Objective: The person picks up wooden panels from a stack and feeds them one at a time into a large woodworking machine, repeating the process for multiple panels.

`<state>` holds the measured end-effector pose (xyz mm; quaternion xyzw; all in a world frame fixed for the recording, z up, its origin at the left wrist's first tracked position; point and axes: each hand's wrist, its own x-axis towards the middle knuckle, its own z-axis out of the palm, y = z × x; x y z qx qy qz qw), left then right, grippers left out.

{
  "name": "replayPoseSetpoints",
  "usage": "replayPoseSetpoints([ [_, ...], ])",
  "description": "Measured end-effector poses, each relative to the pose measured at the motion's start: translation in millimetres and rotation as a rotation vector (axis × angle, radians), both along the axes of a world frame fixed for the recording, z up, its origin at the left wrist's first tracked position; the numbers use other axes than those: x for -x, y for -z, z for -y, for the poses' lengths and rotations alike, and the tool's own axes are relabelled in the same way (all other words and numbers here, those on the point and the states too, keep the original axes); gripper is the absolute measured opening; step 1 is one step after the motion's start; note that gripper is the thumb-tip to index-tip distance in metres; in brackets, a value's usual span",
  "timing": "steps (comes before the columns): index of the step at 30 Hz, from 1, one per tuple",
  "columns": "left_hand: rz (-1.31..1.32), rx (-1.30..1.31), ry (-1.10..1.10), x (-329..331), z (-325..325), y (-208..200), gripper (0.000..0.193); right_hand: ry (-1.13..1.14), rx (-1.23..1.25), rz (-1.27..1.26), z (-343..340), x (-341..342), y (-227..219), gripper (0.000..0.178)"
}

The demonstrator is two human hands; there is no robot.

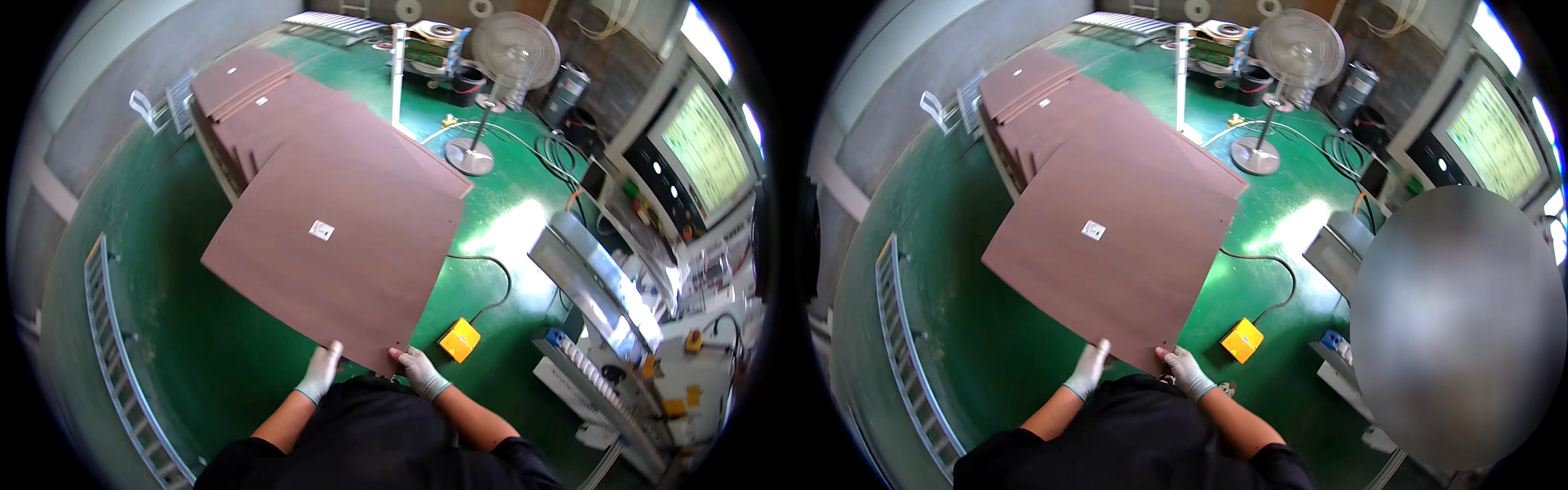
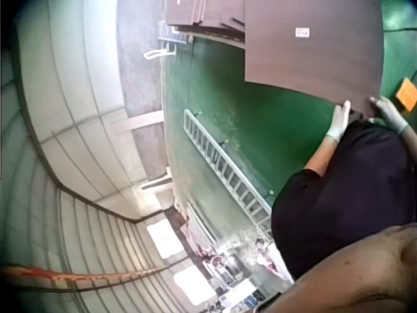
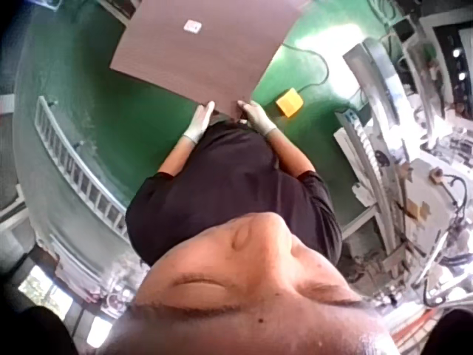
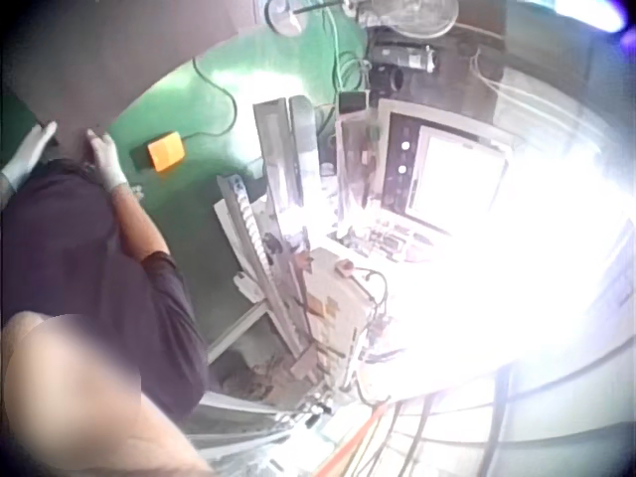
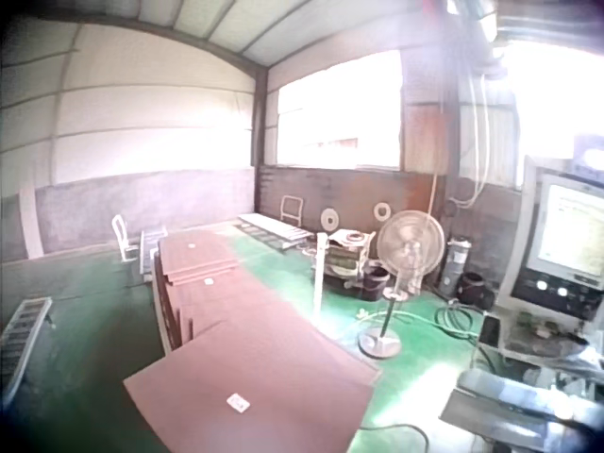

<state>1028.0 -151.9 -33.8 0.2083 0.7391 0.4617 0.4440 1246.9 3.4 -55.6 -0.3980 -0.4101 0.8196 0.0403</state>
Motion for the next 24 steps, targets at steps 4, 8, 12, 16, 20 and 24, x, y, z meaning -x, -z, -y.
replayPoseSetpoints([
  [4,0.144,-0.14,-0.486,80.2,4.9,-14.9,0.059,0.217,-0.047,-0.101,-11.7,-24.4,-71.6,0.039],
  [8,-0.257,-0.094,-0.912,151.9,19.4,0.2,0.068,0.363,-0.158,-0.039,-17.1,-105.8,-57.0,0.038],
  [12,-0.147,-0.27,-0.992,161.9,9.4,-17.1,0.067,0.612,-0.209,0.066,-8.5,-167.5,-103.7,0.034],
  [16,0.015,-0.26,-0.466,185.1,17.7,12.1,0.039,0.8,-0.288,0.155,15.1,-209.7,-89.0,0.032],
  [20,0.084,-0.08,-0.153,140.7,-21.3,-29.0,0.049,0.927,-0.311,0.268,45.9,-258.8,-64.7,0.041],
  [24,0.16,0.034,-0.051,96.5,-52.5,-49.4,0.055,0.961,-0.428,0.466,52.1,-292.4,-73.3,0.032],
])
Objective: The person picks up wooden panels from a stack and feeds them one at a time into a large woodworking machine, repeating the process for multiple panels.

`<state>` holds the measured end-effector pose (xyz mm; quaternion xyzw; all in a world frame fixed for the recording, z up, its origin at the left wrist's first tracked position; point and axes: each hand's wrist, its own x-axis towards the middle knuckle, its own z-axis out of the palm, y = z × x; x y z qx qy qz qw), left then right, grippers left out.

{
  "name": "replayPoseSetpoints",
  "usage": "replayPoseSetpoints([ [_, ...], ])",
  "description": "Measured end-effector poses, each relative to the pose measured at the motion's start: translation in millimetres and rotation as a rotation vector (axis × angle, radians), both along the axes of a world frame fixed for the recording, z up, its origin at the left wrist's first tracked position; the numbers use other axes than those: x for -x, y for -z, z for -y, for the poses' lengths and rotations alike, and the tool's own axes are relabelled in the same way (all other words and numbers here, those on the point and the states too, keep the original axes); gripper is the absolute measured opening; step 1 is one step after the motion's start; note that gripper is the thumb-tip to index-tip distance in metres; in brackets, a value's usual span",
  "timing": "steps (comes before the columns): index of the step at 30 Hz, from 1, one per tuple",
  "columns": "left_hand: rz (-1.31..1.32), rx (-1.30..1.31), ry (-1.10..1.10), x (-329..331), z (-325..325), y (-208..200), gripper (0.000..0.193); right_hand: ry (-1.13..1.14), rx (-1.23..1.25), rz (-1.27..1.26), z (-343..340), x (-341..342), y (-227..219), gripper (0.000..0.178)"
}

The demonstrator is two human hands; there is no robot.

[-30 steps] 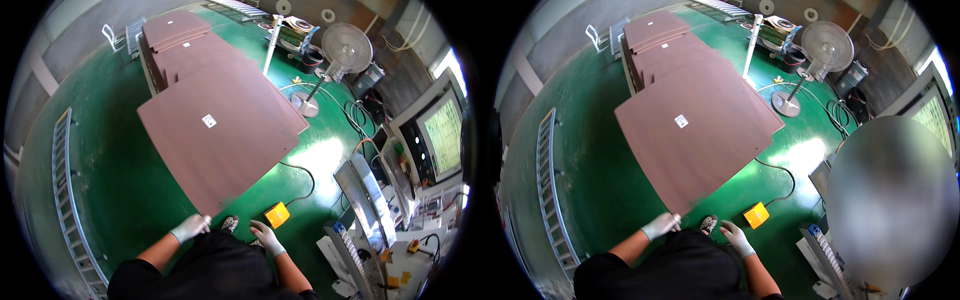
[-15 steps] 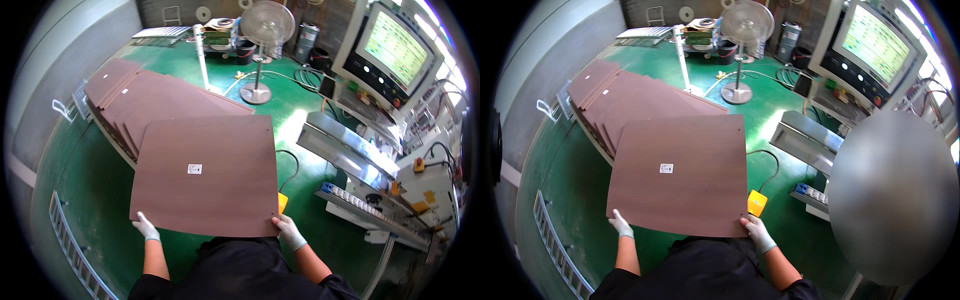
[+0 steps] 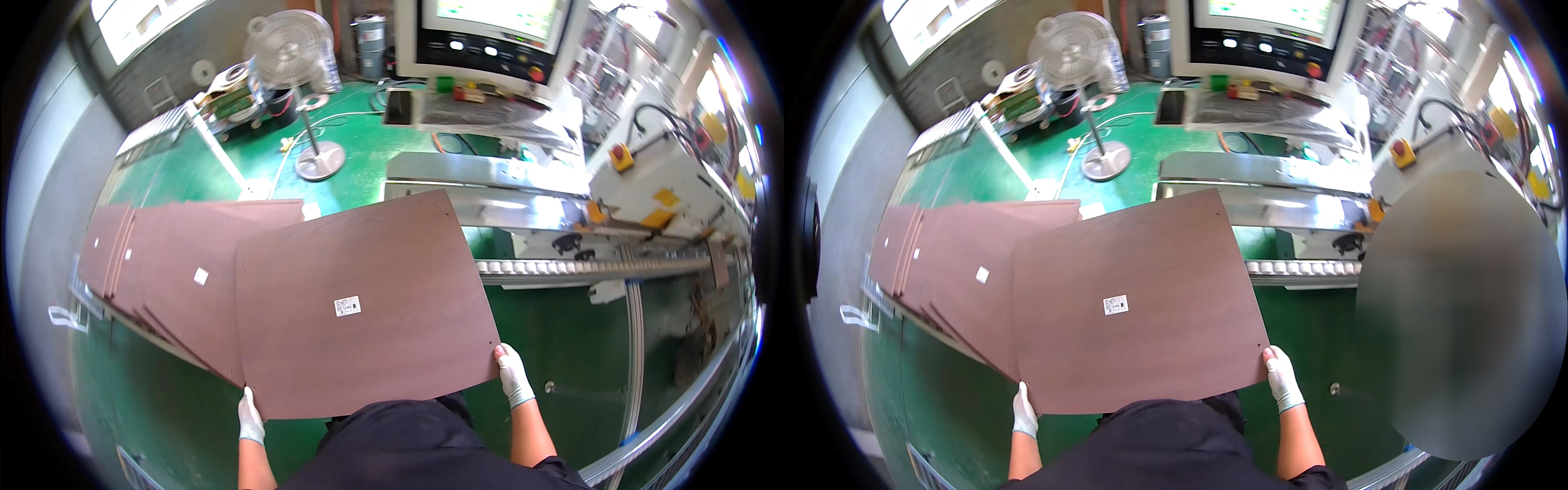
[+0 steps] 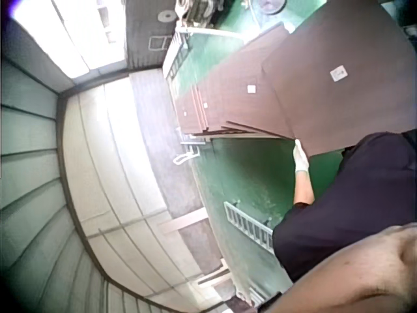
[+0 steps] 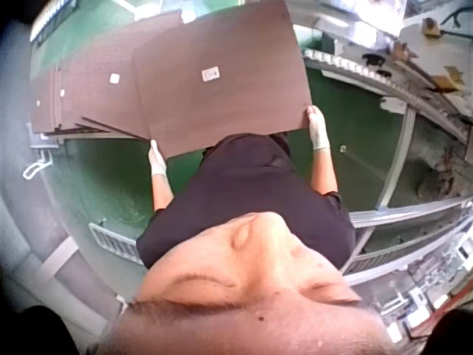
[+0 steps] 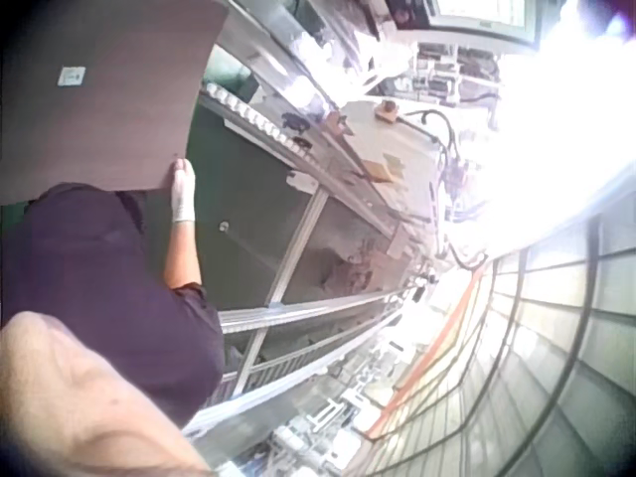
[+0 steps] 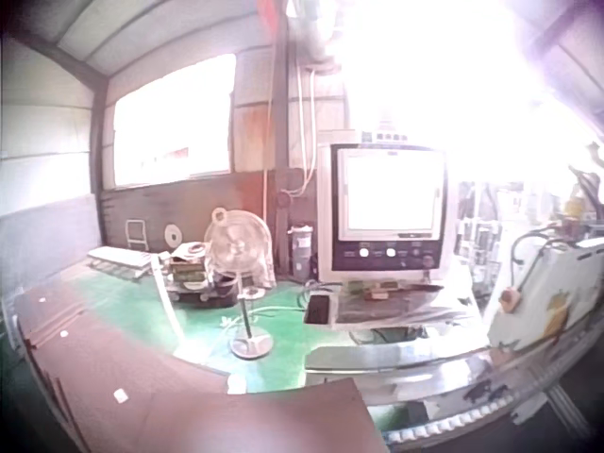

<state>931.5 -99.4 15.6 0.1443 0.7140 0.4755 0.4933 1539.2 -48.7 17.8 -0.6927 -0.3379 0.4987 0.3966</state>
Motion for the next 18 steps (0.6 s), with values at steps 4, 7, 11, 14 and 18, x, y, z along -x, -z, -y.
replayPoseSetpoints([
  [4,-0.085,-0.036,0.146,-24.2,-43.4,-8.6,0.056,0.267,-0.061,-0.178,21.2,-25.1,2.9,0.028],
  [7,-0.248,-0.059,0.312,-31.8,-75.0,8.2,0.054,0.508,-0.165,-0.478,33.4,-40.3,-1.6,0.03],
  [11,-0.213,-0.11,0.381,-91.4,-121.8,3.9,0.051,0.864,-0.246,-0.87,39.0,-42.4,23.9,0.033],
  [14,-0.159,-0.088,0.379,-142.3,-148.9,-9.9,0.052,0.773,-0.207,-1.11,20.9,-10.8,10.2,0.039],
  [18,-0.164,-0.036,0.511,-195.4,-158.2,-30.9,0.06,0.885,-0.23,-1.074,6.9,-5.1,47.0,0.041],
])
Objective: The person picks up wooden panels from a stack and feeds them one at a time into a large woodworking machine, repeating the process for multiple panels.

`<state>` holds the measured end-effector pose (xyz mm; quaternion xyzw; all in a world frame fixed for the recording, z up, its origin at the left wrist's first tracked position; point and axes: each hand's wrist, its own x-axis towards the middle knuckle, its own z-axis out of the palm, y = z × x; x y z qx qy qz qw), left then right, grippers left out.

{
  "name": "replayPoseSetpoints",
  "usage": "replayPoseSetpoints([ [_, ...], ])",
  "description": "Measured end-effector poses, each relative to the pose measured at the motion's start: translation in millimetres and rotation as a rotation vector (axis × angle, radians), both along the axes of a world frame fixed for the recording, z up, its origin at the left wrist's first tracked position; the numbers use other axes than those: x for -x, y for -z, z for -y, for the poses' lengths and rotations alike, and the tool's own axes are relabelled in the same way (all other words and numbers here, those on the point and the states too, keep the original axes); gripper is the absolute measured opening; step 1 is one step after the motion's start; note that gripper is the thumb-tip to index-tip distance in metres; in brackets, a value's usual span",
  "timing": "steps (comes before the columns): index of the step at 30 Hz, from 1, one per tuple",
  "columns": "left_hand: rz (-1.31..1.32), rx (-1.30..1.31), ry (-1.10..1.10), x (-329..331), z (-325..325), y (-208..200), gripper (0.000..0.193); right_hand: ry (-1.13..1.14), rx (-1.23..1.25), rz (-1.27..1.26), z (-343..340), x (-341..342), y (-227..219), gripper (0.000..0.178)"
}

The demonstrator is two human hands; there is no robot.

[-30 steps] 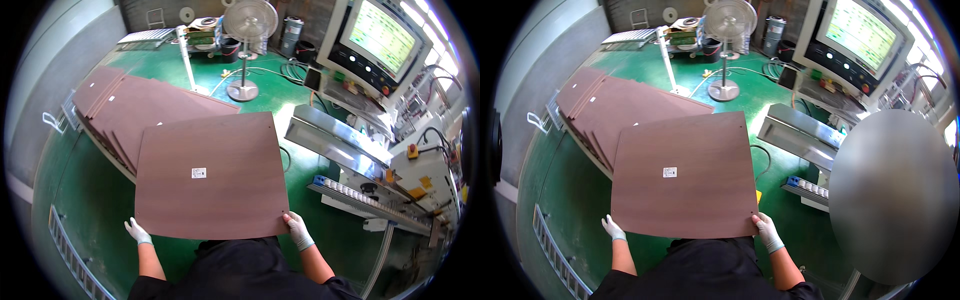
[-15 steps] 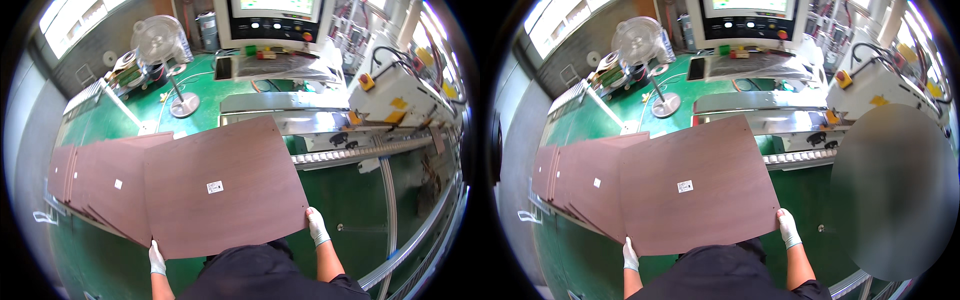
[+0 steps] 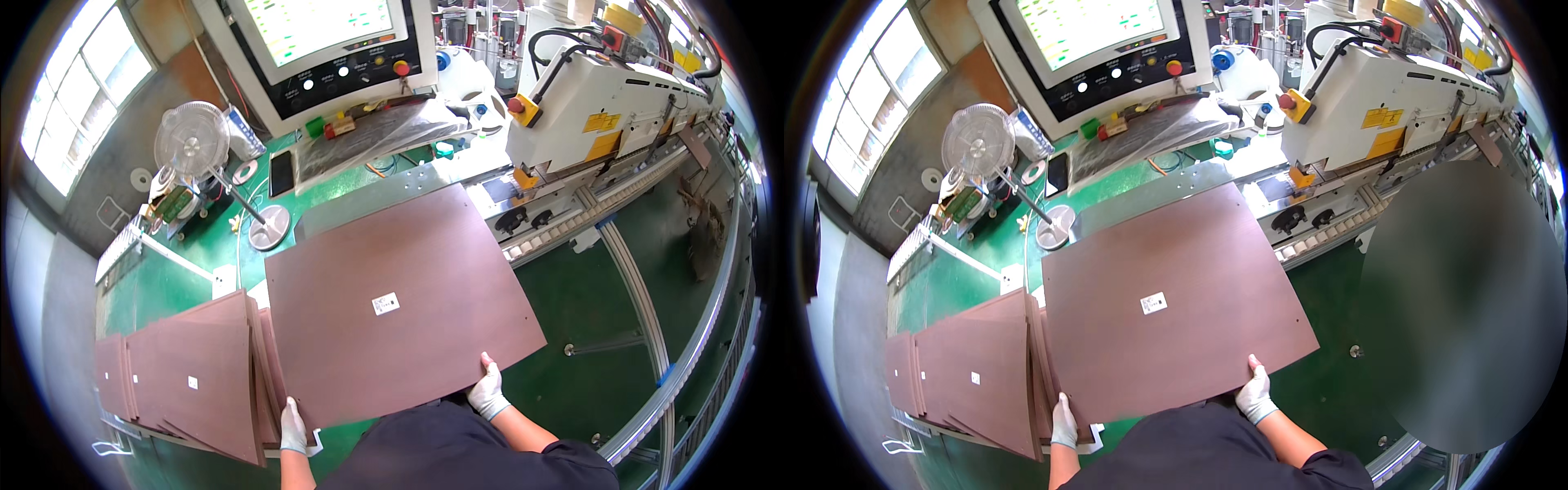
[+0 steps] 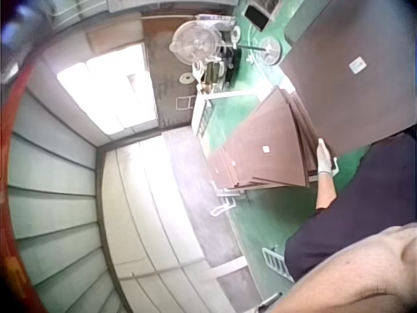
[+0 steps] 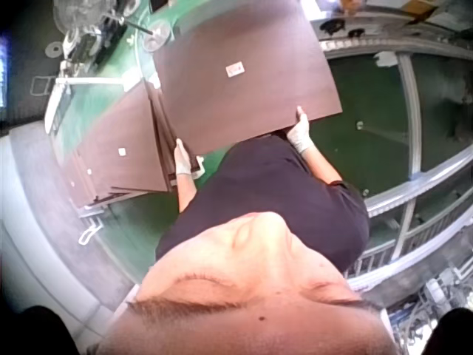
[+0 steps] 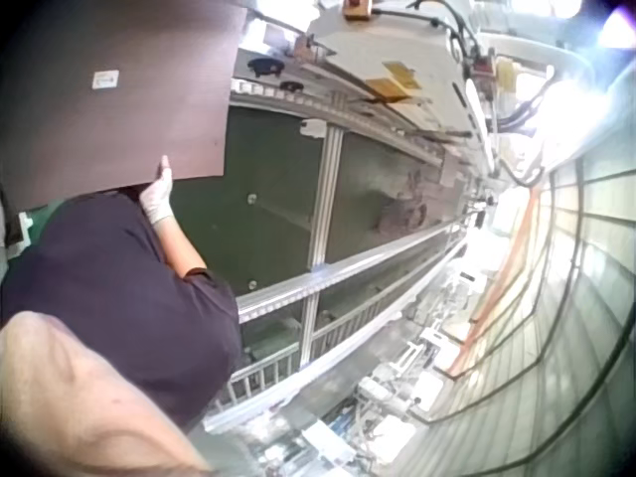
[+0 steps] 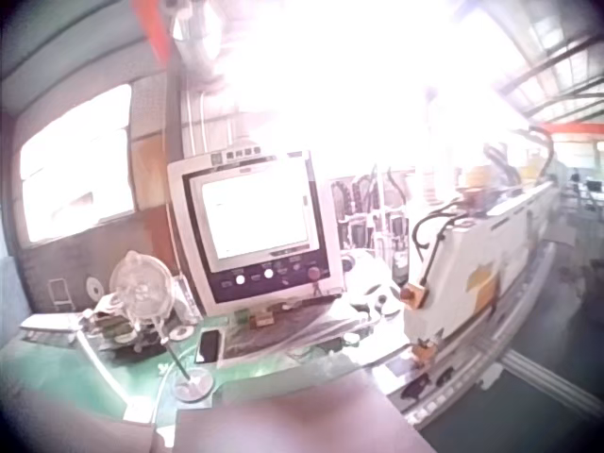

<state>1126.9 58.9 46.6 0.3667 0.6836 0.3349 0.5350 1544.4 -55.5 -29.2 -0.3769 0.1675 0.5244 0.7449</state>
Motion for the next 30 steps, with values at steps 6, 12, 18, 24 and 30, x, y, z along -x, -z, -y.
replayPoseSetpoints([
  [6,-0.219,0.16,0.266,-15.7,3.0,32.5,0.071,0.186,0.102,0.072,-2.0,-59.7,-12.8,0.038],
  [12,-0.076,0.235,0.392,-97.2,7.9,29.2,0.07,0.315,0.022,0.018,6.5,-145.7,-19.3,0.046],
  [18,0.002,0.384,0.542,-166.0,6.4,29.7,0.061,0.343,-0.018,0.082,17.3,-229.3,-24.1,0.051],
  [24,-0.212,0.383,0.851,-243.1,-19.8,11.3,0.057,0.462,-0.027,0.163,23.4,-289.9,-25.1,0.056],
  [30,-0.583,-0.28,0.76,-304.0,-79.8,-10.5,0.031,0.3,-0.004,0.163,22.8,-266.5,-29.0,0.058],
])
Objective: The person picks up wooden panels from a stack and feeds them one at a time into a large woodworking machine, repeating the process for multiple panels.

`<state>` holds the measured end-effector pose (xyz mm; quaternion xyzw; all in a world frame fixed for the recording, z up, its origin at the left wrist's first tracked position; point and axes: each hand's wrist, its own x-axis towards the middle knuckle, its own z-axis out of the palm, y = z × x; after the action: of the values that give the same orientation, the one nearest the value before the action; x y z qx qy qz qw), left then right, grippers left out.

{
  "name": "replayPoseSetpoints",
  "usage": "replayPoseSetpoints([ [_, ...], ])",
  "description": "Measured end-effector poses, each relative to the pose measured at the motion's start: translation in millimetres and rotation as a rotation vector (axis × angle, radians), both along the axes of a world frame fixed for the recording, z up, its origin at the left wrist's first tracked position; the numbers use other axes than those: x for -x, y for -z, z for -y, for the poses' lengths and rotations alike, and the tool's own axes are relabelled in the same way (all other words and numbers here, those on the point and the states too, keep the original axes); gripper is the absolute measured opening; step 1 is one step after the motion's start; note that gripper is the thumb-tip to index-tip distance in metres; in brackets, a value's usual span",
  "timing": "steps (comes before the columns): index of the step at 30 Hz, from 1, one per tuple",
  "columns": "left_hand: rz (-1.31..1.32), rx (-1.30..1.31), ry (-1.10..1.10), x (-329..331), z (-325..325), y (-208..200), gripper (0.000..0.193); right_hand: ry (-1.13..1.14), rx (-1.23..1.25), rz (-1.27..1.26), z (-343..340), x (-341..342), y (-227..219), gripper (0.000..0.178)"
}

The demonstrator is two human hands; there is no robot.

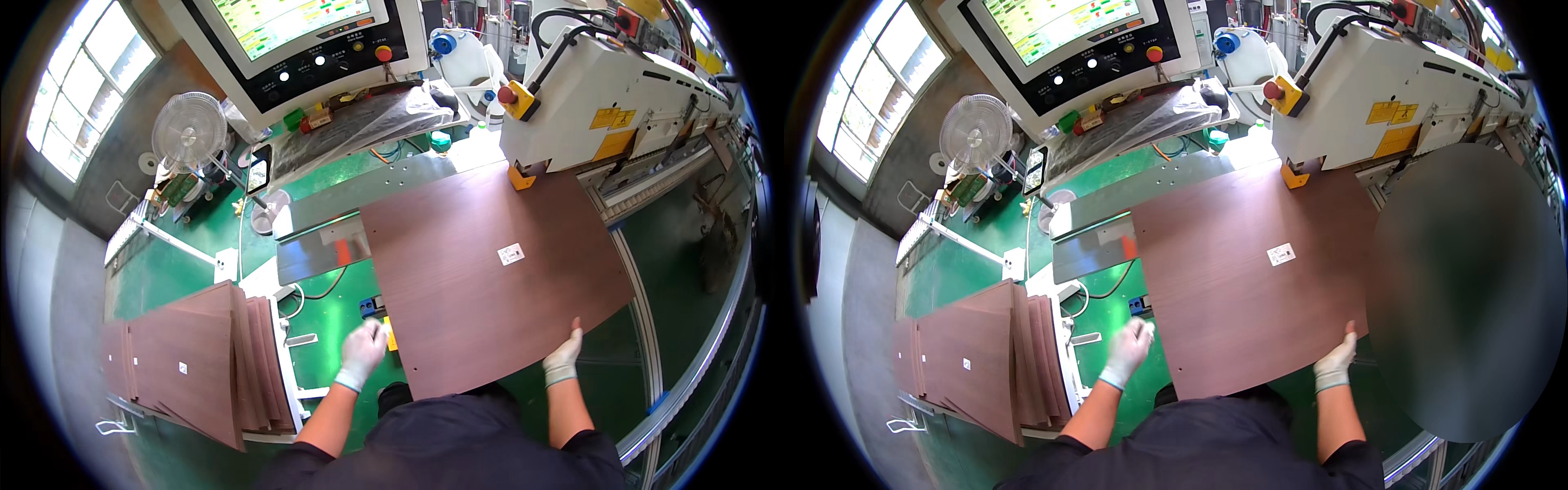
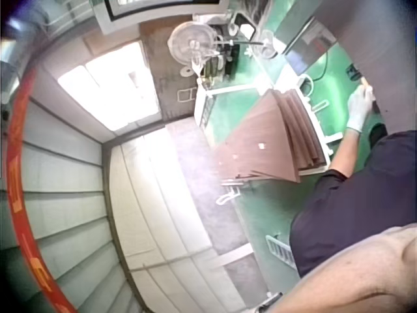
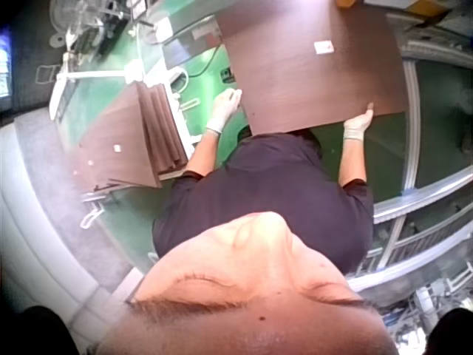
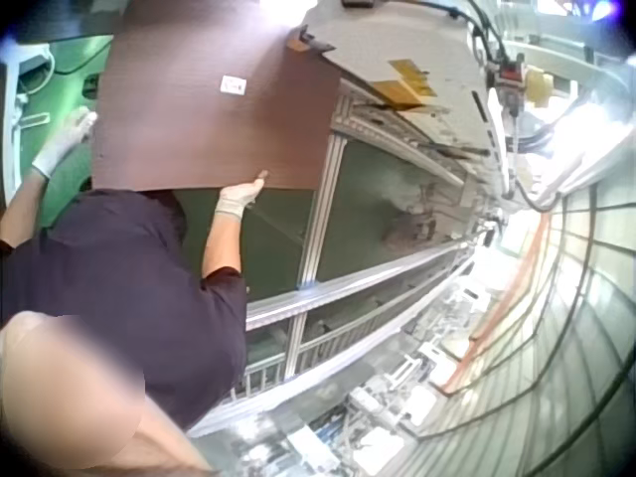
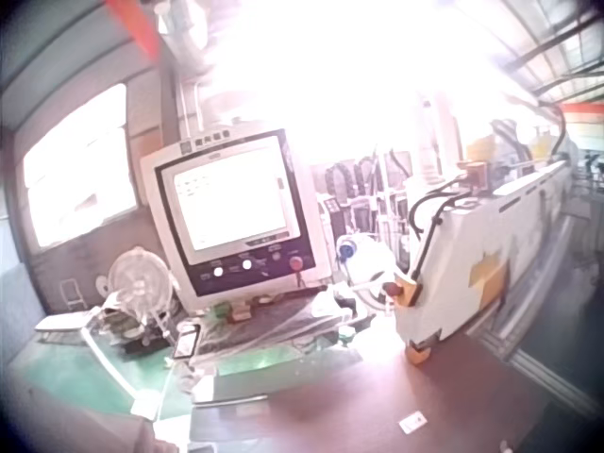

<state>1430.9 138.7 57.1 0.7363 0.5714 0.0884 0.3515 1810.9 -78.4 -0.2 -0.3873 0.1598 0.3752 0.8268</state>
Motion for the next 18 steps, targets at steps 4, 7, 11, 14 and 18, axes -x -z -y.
replayPoseSetpoints([
  [4,0.066,-0.617,0.194,-23.2,-48.2,6.0,0.032,-0.178,-0.058,-0.207,-12.2,84.2,-12.9,0.059],
  [7,-0.229,-0.451,0.267,-42.4,-69.5,27.1,0.047,-0.092,-0.095,-0.272,-17.8,99.1,-0.3,0.058],
  [11,-0.235,-0.366,0.294,-44.5,-71.5,26.5,0.048,-0.071,-0.033,-0.189,-18.8,61.9,-21.5,0.059],
  [14,-0.229,-0.285,0.294,-40.1,-77.4,29.2,0.055,-0.055,-0.006,-0.145,-13.7,29.3,-12.8,0.061],
  [18,-0.199,-0.321,0.279,-34.8,-77.0,30.6,0.048,-0.043,0.023,-0.143,-9.9,17.2,-13.8,0.064],
])
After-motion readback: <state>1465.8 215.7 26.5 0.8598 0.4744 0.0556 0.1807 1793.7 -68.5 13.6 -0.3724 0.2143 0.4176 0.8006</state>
